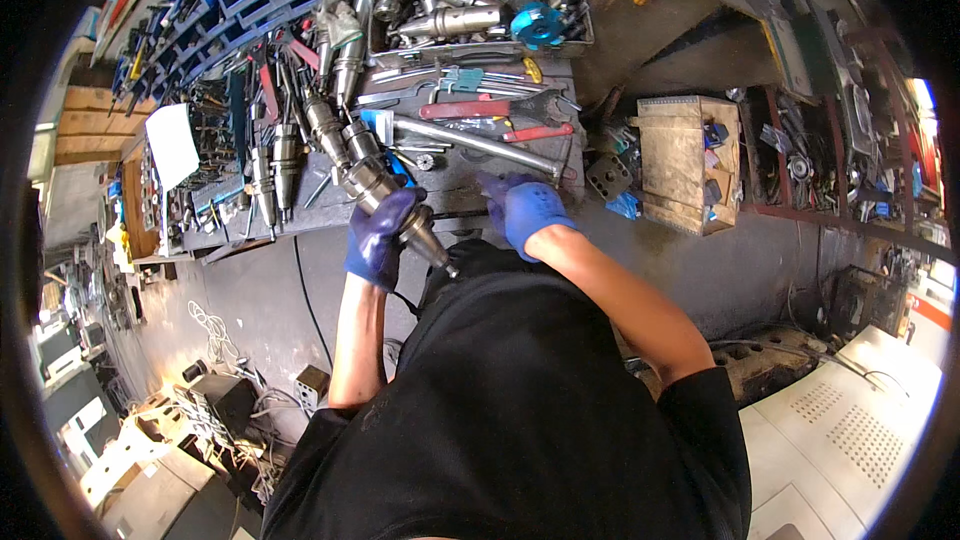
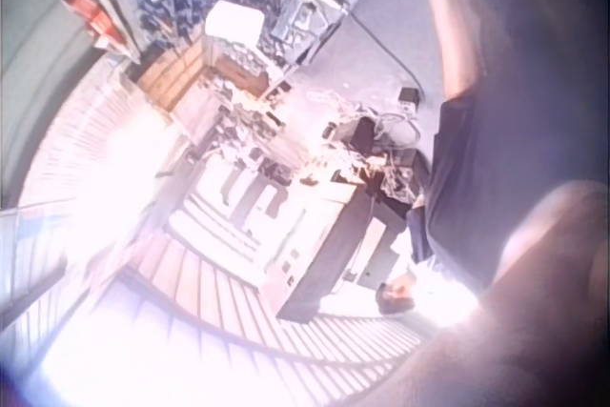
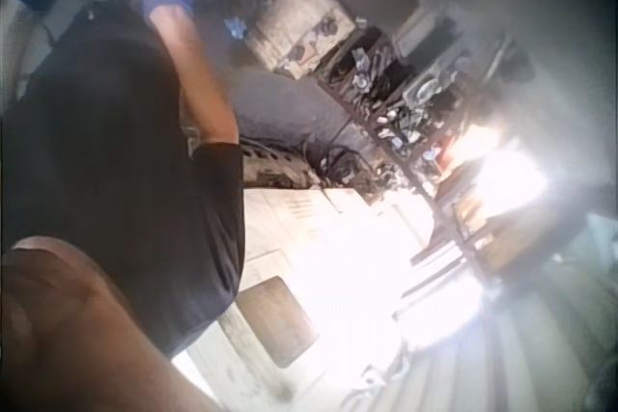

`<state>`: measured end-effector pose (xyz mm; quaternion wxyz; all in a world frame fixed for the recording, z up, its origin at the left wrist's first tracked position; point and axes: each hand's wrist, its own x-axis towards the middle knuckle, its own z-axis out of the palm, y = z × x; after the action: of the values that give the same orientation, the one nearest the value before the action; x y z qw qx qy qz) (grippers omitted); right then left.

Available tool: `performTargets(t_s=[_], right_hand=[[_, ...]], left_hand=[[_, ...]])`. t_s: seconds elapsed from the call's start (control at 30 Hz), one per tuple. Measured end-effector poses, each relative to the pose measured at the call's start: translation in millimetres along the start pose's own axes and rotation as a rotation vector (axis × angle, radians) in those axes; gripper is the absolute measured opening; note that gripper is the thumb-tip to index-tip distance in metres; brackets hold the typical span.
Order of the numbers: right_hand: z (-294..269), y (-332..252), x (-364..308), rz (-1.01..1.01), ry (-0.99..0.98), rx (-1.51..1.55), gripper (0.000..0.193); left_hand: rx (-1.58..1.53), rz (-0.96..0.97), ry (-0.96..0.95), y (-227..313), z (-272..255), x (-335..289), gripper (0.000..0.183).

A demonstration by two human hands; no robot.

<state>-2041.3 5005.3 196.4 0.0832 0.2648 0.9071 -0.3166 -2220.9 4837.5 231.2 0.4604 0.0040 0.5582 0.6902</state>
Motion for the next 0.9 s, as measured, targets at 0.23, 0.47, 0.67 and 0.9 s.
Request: performTargets(t_s=[0.23,0.47,0.67,0.9], right_hand=[[35.7,7.1,51.5,-0.209,0.117,-0.439,0.039],[-18.5,-59.5,5.6,0.013,0.004,0.516,0.038],[-34.9,-86.7,-0.3,-0.025,-0.191,0.362,0.030],[-31.8,-72.6,1.7,-0.027,-0.113,0.292,0.032]], left_hand=[[0.414,0.033,0.037,7.0,-39.3,-33.1,0.046],[1.078,0.339,0.064,1.8,-21.9,-51.5,0.051],[1.449,0.220,-0.134,6.4,-0.4,-49.4,0.032],[1.448,0.176,-0.167,5.5,12.0,-52.0,0.032]])
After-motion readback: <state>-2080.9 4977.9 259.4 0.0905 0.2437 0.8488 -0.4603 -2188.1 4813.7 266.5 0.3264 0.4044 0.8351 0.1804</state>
